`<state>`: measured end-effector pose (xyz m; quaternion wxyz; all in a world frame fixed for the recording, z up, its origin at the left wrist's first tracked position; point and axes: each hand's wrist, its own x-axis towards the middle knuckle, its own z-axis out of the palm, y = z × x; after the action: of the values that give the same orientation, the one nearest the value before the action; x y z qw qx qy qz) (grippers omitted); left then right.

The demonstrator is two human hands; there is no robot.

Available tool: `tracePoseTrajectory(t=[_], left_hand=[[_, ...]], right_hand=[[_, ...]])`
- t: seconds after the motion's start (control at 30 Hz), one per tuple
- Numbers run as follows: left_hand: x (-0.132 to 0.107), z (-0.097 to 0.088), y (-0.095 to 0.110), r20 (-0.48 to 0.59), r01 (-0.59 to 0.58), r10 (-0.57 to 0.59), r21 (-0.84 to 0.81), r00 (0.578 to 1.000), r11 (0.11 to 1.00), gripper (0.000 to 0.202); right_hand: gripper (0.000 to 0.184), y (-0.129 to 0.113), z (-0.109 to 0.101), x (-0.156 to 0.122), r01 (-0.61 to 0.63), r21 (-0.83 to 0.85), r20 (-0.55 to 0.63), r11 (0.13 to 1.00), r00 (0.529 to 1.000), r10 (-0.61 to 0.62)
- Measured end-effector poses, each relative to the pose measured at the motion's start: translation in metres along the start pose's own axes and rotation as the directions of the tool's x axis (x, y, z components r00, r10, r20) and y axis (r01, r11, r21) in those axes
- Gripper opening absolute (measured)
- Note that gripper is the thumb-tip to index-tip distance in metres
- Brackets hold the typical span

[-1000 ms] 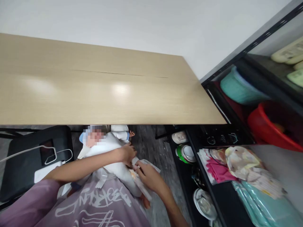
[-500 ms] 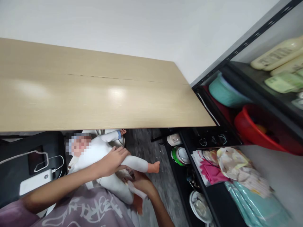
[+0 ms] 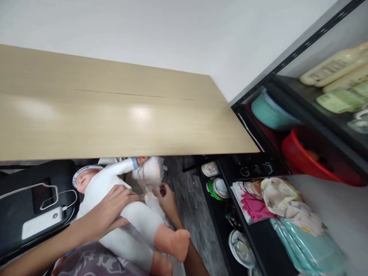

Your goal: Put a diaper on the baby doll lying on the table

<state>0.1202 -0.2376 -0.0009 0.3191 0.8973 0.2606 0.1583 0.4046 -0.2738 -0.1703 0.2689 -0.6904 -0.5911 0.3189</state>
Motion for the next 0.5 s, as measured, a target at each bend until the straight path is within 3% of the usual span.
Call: tracePoseTrajectory(t=[0.1, 0.2, 0.27, 0.33, 0.5], left_hand=[[0.001, 0.012, 0.006, 0.051, -0.042, 0.034, 0.167, 0.998, 0.985, 0.049], [0.003, 0.024, 0.007, 0.073, -0.101, 0.085, 0.25, 0.994, 0.963, 0.058], [0.003, 0.029, 0.006, 0.075, -0.127, 0.11, 0.272, 0.991, 0.954, 0.062], [0.002, 0.032, 0.004, 0.077, -0.138, 0.121, 0.29, 0.99, 0.947, 0.062], [0.002, 0.034, 0.004, 0.098, -0.142, 0.116, 0.327, 0.988, 0.934, 0.064]], right_hand=[[0.063, -0.014, 0.027, 0.014, -0.066, -0.07, -0.112, 0.995, 0.992, 0.058], [0.083, -0.032, 0.046, 0.023, 0.061, -0.19, -0.143, 0.98, 0.986, -0.089], [0.08, -0.043, 0.057, 0.031, 0.211, -0.267, -0.057, 0.94, 0.971, -0.234], [0.075, -0.05, 0.069, 0.043, 0.297, -0.318, 0.042, 0.9, 0.953, -0.299], [0.051, -0.065, 0.083, 0.092, 0.277, -0.351, 0.142, 0.894, 0.96, -0.242]])
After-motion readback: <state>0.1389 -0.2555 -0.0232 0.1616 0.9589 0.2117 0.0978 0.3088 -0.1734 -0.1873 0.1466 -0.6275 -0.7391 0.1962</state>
